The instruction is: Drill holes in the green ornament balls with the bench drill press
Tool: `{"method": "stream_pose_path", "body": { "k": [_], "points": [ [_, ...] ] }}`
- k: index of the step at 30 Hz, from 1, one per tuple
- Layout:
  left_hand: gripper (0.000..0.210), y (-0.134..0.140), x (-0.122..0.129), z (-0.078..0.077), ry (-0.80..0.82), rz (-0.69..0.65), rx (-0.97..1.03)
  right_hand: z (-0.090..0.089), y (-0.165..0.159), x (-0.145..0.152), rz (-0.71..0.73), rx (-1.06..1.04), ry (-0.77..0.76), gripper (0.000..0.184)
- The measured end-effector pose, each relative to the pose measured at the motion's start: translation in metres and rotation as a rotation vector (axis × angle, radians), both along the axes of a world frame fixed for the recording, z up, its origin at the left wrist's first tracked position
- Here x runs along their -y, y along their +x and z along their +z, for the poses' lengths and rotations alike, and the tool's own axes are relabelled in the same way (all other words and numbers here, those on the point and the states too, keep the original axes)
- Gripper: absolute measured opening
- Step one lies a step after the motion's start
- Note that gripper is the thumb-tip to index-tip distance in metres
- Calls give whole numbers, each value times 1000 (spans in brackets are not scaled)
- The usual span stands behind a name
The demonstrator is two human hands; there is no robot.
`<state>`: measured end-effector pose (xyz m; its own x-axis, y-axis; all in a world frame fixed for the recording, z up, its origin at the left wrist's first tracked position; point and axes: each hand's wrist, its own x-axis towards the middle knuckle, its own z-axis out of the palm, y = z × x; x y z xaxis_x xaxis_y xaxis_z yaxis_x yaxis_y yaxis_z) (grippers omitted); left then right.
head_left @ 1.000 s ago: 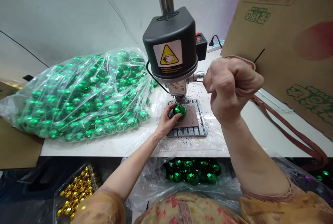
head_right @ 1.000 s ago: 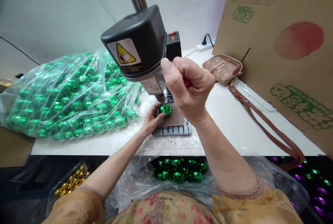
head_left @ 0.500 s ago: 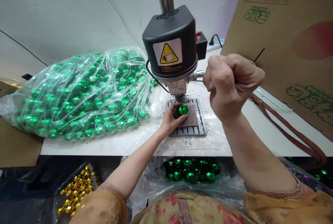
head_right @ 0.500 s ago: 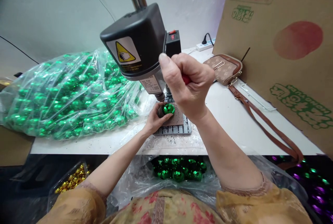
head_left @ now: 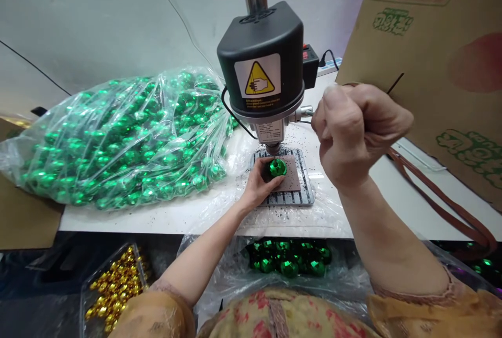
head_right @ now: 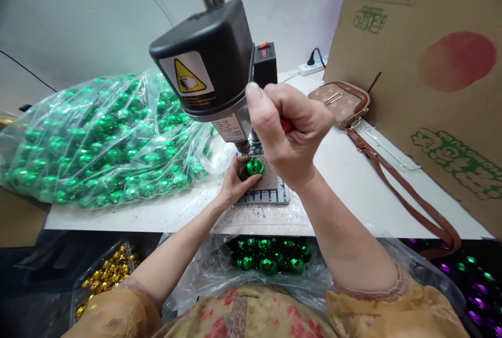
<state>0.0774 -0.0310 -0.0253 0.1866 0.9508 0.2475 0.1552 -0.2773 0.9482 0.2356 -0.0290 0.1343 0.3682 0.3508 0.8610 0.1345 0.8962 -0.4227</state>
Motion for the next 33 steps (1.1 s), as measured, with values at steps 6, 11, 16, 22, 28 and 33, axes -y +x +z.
{"method": "stream_pose_path", "body": {
  "k": [6,11,16,22,28,33],
  "points": [
    [53,-1,0,-1,9,-12,-11,-8,-5,3,60,-99,74,51],
    [53,-3,-1,-5,18,-27,-22,-13,-6,4,60,-94,81,52],
    [54,-5,-1,-8,17,-28,-29,-19,-6,2,34,-112,118,53],
    [52,-5,-2,-10,47,-20,-47,-27,-6,-3,1,-94,188,53],
    [51,-5,-2,-11,45,-33,-43,-31,-4,-3,1,-66,202,51],
    [54,-3,0,-7,23,-19,-12,-33,-1,-4,10,0,249,48]
  ]
}}
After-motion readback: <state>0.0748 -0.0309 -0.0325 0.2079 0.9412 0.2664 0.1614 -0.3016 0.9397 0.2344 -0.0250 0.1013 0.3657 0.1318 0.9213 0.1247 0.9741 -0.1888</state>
